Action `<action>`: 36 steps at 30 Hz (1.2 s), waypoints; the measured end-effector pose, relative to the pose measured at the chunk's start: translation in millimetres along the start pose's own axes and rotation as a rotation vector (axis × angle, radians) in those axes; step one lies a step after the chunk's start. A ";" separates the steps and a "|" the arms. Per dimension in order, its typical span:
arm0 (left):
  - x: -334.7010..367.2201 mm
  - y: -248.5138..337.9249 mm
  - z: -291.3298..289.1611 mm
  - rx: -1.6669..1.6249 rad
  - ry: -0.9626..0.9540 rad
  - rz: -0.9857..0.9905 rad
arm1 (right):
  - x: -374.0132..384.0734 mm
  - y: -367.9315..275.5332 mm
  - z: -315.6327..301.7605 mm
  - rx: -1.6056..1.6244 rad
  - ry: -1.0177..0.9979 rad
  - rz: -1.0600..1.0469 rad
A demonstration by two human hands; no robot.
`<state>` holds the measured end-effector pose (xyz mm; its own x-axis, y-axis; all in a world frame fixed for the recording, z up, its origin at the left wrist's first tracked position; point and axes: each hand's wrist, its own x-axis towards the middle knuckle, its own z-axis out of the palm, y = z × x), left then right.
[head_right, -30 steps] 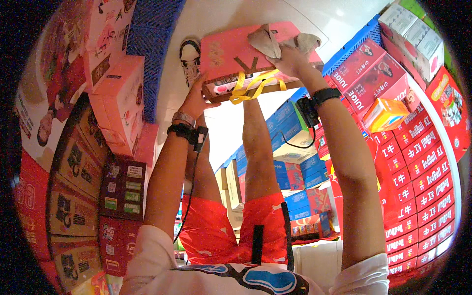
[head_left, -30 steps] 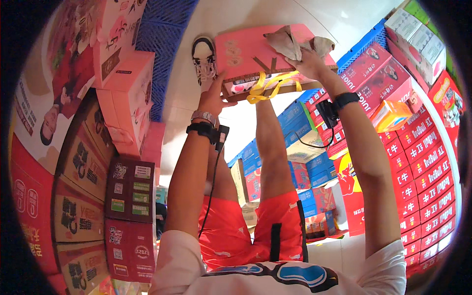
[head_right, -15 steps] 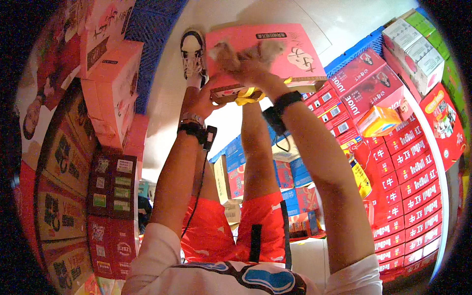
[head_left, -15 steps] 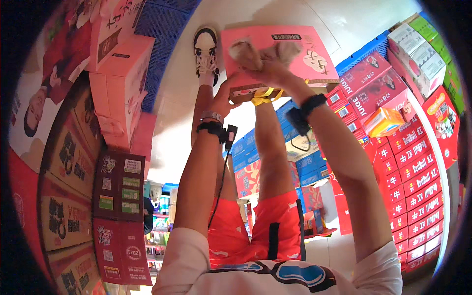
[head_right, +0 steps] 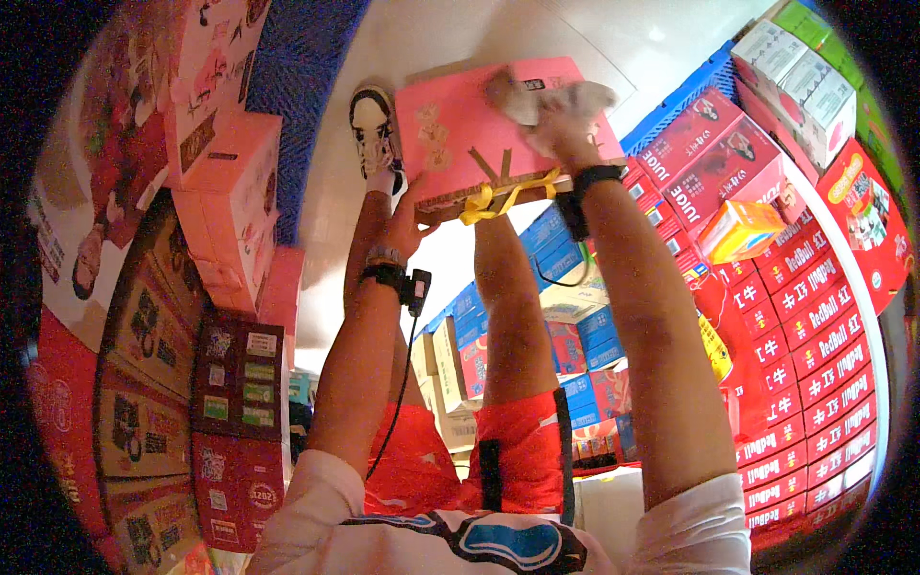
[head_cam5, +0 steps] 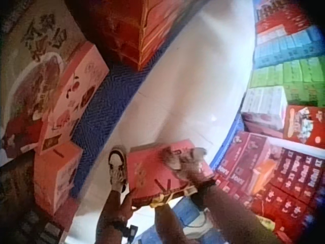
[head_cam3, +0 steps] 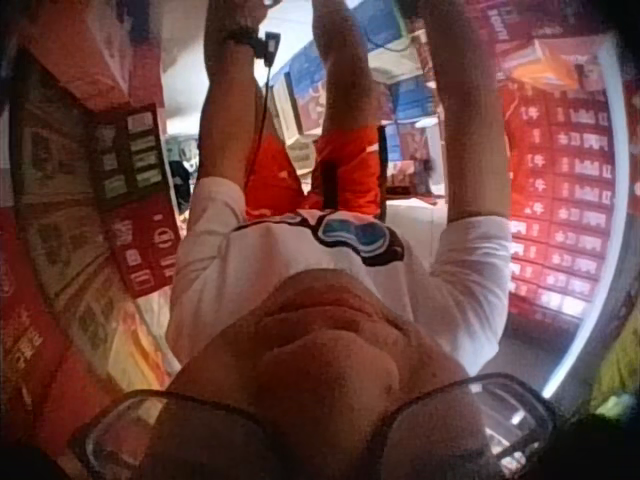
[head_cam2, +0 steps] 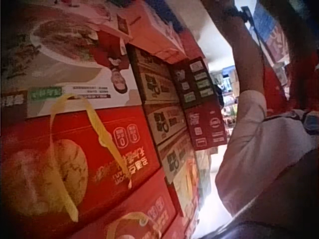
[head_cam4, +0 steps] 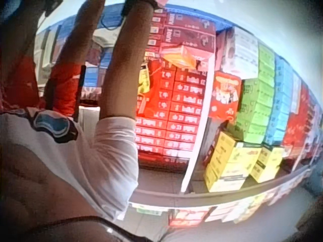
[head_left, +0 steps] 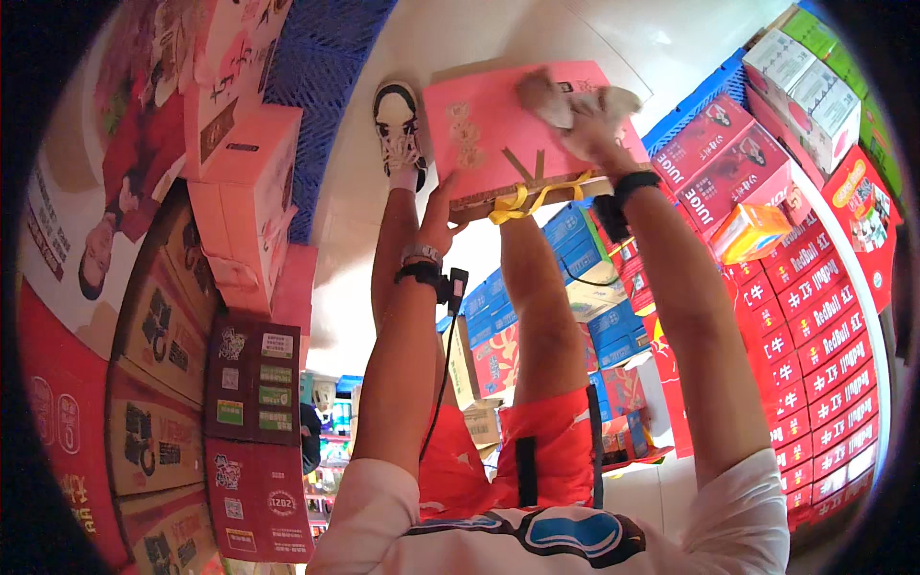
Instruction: The person wipes down red and pink product boxes using a cloth while walking through a storage or retail area.
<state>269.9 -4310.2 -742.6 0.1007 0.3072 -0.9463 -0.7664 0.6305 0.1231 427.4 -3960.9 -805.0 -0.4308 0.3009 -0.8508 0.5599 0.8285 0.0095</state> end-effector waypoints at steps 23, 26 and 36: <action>26.9 -0.3 25.2 -0.448 0.244 -0.211 | 96.5 -75.5 -0.3 0.450 0.053 -0.234; -5.6 7.5 16.5 0.137 0.140 -0.004 | 90.3 36.7 -28.9 0.347 -0.058 0.033; 7.7 35.5 48.9 -0.075 0.217 -0.077 | -70.3 212.8 9.4 1.272 -0.381 0.360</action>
<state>274.5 -4250.6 -730.9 0.0277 0.0946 -0.9951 -0.8075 0.5889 0.0335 583.5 -3810.2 -748.1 -0.0214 0.0868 -0.9960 0.9432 -0.3286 -0.0489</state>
